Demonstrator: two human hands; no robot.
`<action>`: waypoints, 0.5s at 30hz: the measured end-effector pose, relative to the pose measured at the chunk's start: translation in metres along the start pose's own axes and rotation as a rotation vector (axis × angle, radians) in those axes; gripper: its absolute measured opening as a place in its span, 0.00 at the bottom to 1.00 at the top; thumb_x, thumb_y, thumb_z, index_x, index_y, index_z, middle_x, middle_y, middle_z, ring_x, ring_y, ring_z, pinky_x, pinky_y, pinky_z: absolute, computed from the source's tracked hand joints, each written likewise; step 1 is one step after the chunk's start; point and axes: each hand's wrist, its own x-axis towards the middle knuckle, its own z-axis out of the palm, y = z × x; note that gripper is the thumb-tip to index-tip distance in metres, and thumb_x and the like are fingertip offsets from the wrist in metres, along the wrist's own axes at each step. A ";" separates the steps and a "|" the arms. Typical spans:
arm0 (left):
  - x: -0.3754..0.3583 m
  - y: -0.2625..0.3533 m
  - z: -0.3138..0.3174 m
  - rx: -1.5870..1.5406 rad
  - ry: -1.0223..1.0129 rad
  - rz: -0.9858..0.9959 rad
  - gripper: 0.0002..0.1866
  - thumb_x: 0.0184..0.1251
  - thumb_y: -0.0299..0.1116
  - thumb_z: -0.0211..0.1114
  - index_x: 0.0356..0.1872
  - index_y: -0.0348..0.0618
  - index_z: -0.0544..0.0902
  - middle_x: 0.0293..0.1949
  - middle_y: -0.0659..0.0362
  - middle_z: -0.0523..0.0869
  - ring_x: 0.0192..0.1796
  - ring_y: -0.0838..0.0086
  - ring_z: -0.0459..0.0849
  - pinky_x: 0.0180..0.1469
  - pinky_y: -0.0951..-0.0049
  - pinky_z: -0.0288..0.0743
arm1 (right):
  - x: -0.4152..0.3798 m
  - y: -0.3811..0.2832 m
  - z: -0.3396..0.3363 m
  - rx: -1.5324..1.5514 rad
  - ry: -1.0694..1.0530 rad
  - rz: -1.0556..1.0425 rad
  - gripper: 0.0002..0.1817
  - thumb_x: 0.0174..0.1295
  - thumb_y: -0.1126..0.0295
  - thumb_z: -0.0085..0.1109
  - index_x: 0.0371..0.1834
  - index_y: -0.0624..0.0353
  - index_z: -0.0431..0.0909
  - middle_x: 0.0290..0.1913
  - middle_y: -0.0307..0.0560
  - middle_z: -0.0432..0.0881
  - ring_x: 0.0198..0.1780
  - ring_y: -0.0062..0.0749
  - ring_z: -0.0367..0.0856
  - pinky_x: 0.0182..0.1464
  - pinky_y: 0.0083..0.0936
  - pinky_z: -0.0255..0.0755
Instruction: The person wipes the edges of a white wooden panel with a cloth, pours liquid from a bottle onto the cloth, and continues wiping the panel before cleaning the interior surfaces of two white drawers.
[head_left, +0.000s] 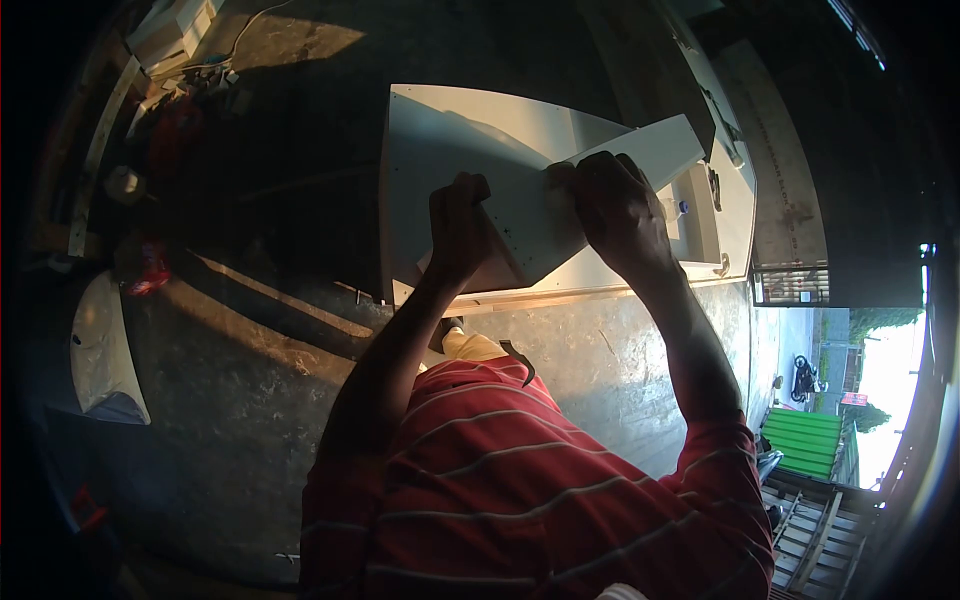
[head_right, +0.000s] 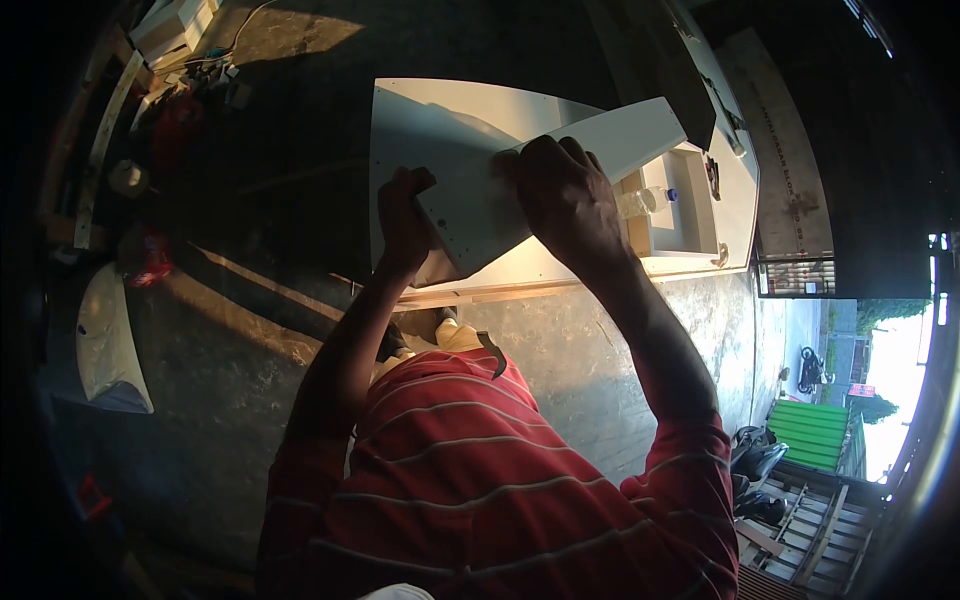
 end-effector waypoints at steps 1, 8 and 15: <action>0.003 0.001 0.000 -0.036 0.037 0.084 0.03 0.46 0.17 0.51 0.22 0.35 0.68 0.16 0.46 0.71 0.22 0.50 0.75 0.24 0.64 0.65 | -0.001 -0.006 -0.001 -0.025 -0.025 -0.020 0.11 0.48 0.77 0.60 0.37 0.56 0.80 0.33 0.43 0.76 0.36 0.37 0.75 0.39 0.33 0.71; -0.001 -0.011 0.004 -0.110 -0.008 0.019 0.03 0.45 0.18 0.52 0.22 0.35 0.69 0.16 0.46 0.70 0.21 0.52 0.74 0.25 0.64 0.64 | 0.004 -0.011 -0.006 -0.091 -0.056 -0.033 0.10 0.46 0.78 0.59 0.33 0.55 0.81 0.34 0.43 0.77 0.36 0.36 0.76 0.41 0.32 0.72; -0.003 -0.011 0.007 -0.052 0.138 0.159 0.02 0.47 0.19 0.51 0.22 0.36 0.69 0.16 0.47 0.68 0.21 0.52 0.73 0.24 0.63 0.63 | 0.003 -0.002 -0.004 -0.065 -0.061 0.023 0.09 0.47 0.79 0.58 0.32 0.56 0.81 0.33 0.43 0.77 0.37 0.35 0.78 0.42 0.32 0.73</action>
